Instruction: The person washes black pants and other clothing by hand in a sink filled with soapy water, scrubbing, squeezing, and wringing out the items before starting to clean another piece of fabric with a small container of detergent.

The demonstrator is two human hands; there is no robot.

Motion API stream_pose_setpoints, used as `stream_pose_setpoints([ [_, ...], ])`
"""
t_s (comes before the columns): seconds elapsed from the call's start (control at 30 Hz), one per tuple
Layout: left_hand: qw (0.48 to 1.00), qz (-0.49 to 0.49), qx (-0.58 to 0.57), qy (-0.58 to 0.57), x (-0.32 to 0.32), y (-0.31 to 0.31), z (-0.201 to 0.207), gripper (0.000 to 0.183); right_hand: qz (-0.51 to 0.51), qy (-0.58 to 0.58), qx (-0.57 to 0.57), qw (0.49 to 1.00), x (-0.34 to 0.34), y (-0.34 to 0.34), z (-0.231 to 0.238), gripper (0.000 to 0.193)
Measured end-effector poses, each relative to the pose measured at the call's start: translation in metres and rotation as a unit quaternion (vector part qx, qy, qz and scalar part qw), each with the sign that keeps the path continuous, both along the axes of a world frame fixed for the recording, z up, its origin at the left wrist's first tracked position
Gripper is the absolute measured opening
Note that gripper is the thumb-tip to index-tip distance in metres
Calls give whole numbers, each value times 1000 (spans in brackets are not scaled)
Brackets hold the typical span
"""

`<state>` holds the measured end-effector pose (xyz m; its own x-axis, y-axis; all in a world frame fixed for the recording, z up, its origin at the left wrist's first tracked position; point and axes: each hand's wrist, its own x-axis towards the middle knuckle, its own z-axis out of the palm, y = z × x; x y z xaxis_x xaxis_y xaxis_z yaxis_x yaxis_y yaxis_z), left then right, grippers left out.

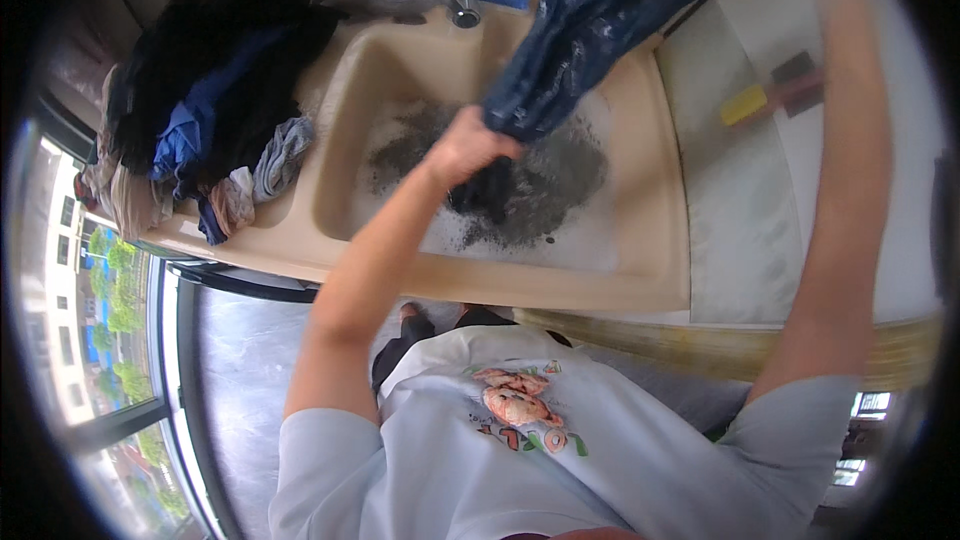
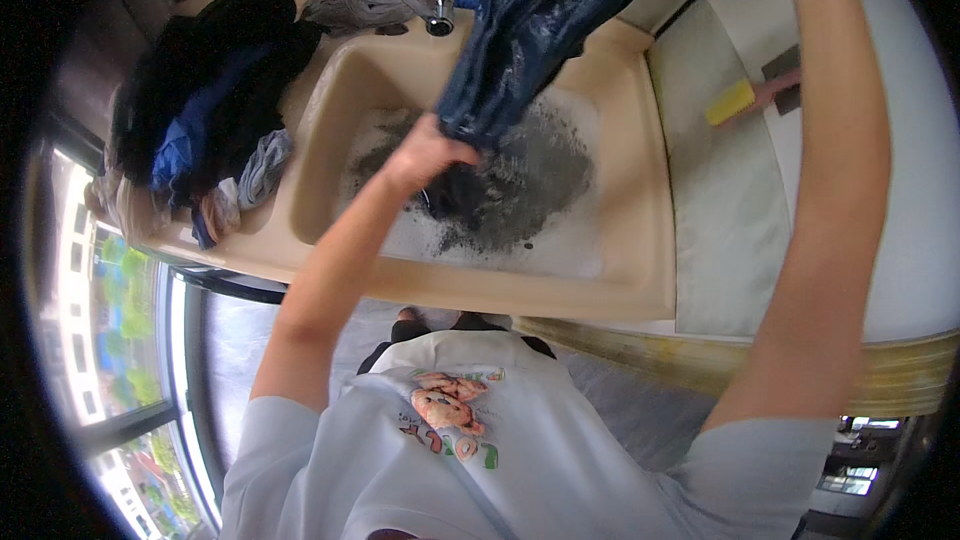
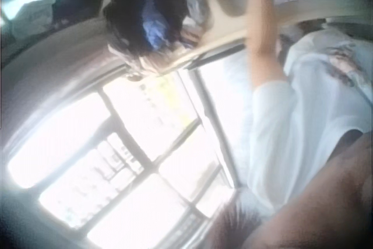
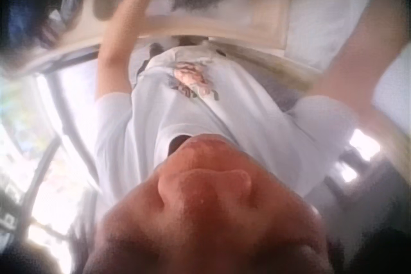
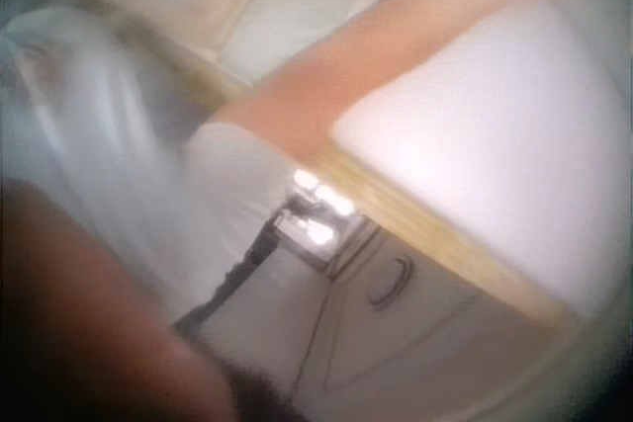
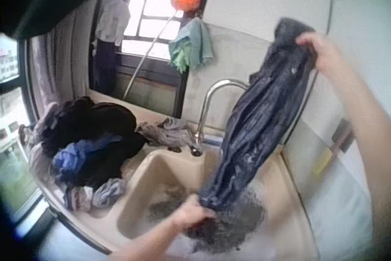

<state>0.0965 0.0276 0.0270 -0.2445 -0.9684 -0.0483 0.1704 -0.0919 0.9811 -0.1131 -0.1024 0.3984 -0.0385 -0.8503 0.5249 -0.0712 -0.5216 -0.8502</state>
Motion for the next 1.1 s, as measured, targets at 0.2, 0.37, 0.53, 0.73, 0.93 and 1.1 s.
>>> stream_pose_setpoints([
  [0.2, 980, 120, -53, -148, 59, -7, 88, 18, -62, -177, 205, 961, -110, -25, -228, 18],
  [0.37, 930, 101, -186, -301, 18, -61, 120, 20, -39, -184, 457, 869, -117, 7, -441, 35],
  [0.53, 914, 16, -210, -346, -22, -60, 189, 30, 50, 169, 402, 898, -79, 46, -390, 61],
  [0.73, 707, 91, -362, -600, -54, -69, 246, 35, 192, 89, -112, 971, -5, 45, -221, 56],
  [0.93, 915, 6, -355, -193, -42, -46, 255, 43, 303, 24, -11, 953, 30, 47, -192, 60],
  [1.1, 891, -23, -325, -315, -37, -57, 245, 16, 302, 3, 55, 952, 46, 55, -215, 49],
])
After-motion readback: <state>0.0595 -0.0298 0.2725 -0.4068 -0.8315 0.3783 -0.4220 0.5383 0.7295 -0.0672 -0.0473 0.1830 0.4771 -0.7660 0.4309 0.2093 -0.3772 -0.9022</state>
